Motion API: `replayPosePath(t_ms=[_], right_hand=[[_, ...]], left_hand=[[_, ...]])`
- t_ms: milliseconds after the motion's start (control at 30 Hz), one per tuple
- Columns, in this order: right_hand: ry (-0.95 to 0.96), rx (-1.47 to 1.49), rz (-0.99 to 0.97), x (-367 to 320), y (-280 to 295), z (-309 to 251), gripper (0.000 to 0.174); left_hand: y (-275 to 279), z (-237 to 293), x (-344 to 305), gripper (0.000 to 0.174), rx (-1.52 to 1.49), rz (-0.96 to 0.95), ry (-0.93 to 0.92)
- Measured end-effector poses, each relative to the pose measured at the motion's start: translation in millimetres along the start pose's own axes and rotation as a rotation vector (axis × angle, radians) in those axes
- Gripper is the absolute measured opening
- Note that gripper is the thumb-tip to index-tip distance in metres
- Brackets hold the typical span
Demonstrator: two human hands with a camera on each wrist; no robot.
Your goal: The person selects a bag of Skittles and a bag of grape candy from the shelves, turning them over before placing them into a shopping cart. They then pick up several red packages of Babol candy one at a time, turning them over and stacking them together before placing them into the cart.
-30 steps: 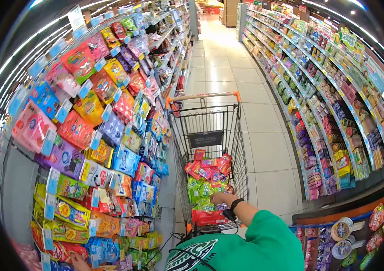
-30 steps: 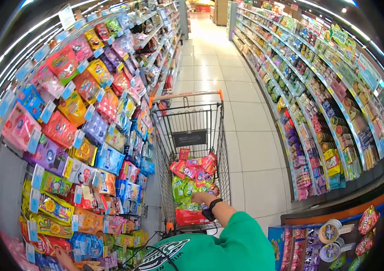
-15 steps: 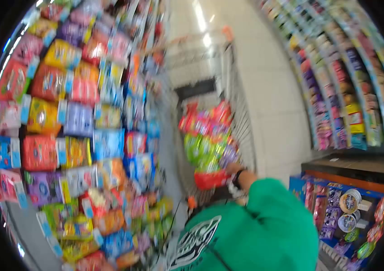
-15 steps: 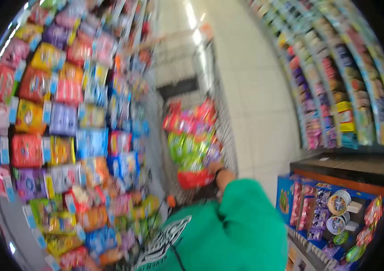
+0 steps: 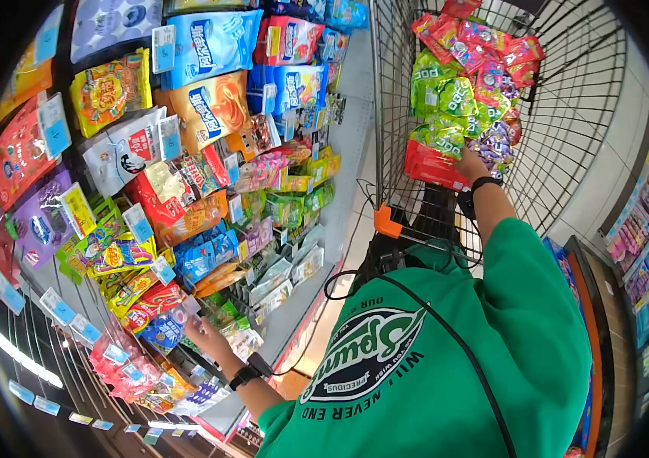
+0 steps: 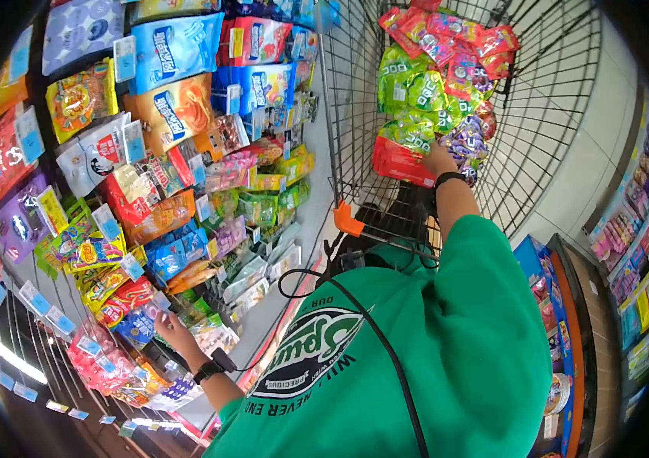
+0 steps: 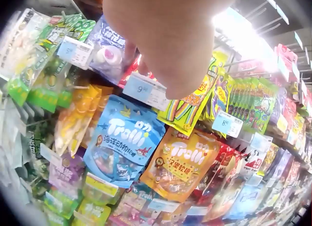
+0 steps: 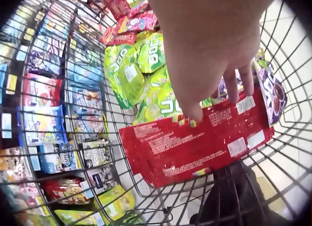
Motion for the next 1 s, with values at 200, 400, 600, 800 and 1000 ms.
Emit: replayPosePath(t_ms=[200,400,600,800,1000], right_hand=[[-0.026,0.124,0.168,-50.9,-10.9,-14.0,0.042],[-0.074,-0.097,0.183,-61.2,-15.8,-9.6,0.031],[0.17,-0.503,0.181,-59.1,-28.9,-19.8,0.023],[0.287,-0.034,-0.025,-123.9,34.3,-43.8,0.034],[0.302,0.273,0.386,-273.9,121.6,-82.5,0.035]], left_hand=[[-1.8,12.8,-39.3,0.03,0.047,-0.095,0.021],[-19.6,-9.0,-59.5,0.027,0.049,-0.121,0.078],[-43.1,-16.6,-49.0,0.021,-0.118,-0.124,0.023],[-50.9,16.1,-22.9,0.017,-0.44,0.049,-0.217],[-48.9,62.1,-15.1,0.015,-0.731,0.064,-0.451]])
Point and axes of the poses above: each hand's wrist, its own x-axis towards the middle knuckle, its own y-axis out of the back of the hand, z = x × y, the point moved 4 cm from there along x, towards the middle knuckle, and after that the axes turned 10 degrees about -y, right-handed, at the moved point
